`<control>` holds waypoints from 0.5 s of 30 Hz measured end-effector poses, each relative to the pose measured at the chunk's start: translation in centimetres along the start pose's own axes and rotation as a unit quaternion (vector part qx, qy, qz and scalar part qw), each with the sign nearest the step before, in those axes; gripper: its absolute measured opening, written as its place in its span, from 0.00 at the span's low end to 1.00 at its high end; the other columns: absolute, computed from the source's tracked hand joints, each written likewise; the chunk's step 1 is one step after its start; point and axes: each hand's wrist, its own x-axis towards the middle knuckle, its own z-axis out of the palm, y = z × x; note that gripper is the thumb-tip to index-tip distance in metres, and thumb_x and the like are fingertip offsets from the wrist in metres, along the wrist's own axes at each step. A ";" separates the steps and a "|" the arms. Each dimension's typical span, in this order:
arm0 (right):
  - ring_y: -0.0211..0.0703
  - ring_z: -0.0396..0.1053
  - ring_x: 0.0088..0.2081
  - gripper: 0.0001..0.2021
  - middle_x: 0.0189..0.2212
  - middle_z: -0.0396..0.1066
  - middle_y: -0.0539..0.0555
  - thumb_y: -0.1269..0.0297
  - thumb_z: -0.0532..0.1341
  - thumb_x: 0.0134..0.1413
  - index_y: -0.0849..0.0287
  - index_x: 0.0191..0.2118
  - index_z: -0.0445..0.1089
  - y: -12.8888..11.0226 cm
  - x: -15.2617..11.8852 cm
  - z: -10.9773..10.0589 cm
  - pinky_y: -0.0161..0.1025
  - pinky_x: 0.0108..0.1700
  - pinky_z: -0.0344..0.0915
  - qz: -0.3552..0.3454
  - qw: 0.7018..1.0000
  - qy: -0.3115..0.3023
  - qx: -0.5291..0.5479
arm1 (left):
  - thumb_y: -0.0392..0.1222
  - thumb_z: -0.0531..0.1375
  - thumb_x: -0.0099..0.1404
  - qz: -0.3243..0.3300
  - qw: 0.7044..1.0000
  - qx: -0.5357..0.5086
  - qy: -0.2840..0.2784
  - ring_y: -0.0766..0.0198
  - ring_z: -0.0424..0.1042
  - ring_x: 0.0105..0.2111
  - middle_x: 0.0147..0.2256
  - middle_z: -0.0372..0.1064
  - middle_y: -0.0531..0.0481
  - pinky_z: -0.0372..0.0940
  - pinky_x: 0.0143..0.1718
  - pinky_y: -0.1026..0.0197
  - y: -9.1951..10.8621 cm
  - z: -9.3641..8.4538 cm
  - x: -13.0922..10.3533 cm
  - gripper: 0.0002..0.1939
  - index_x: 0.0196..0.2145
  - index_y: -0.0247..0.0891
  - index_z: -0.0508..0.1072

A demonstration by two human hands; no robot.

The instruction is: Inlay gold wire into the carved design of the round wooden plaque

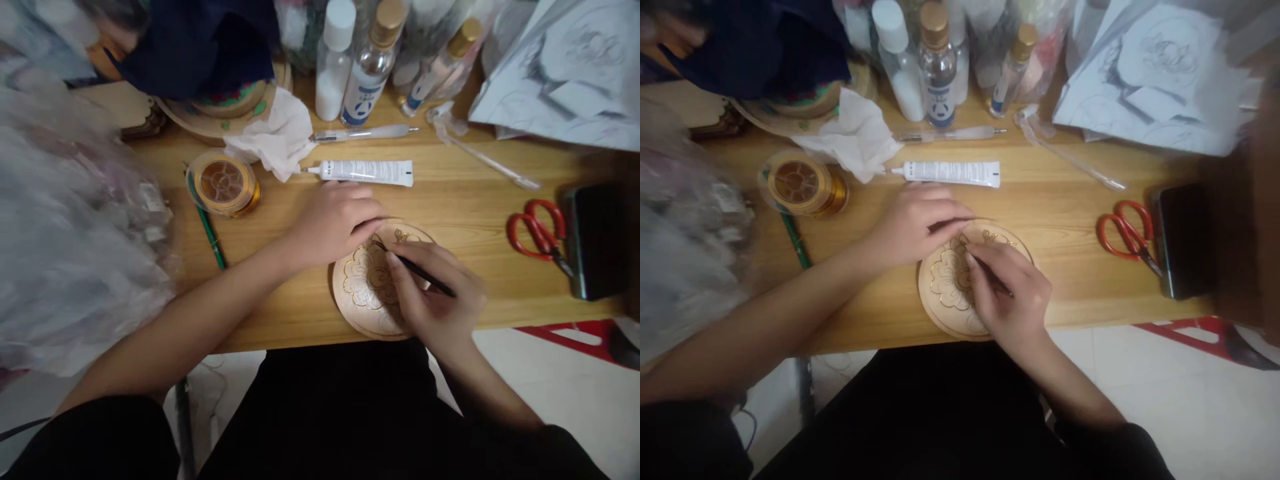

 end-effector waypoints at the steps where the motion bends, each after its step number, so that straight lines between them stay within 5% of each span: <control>1: 0.43 0.78 0.38 0.10 0.35 0.79 0.52 0.76 0.64 0.53 0.56 0.40 0.75 0.0 0.0 0.0 0.39 0.42 0.76 -0.004 1.000 -0.002 -0.003 | 0.38 0.58 0.69 0.004 1.000 0.003 0.002 0.63 0.72 0.36 0.32 0.75 0.51 0.60 0.38 0.59 0.0 0.1 0.0 0.09 0.40 0.39 0.79; 15: 0.43 0.78 0.37 0.06 0.34 0.80 0.55 0.75 0.62 0.56 0.58 0.38 0.75 -0.1 -0.1 0.2 0.40 0.41 0.76 -0.045 0.999 -0.008 0.022 | 0.34 0.58 0.66 -0.032 0.999 0.027 -0.011 0.64 0.74 0.29 0.29 0.78 0.53 0.60 0.37 0.59 1.2 -0.5 -0.7 0.09 0.39 0.40 0.79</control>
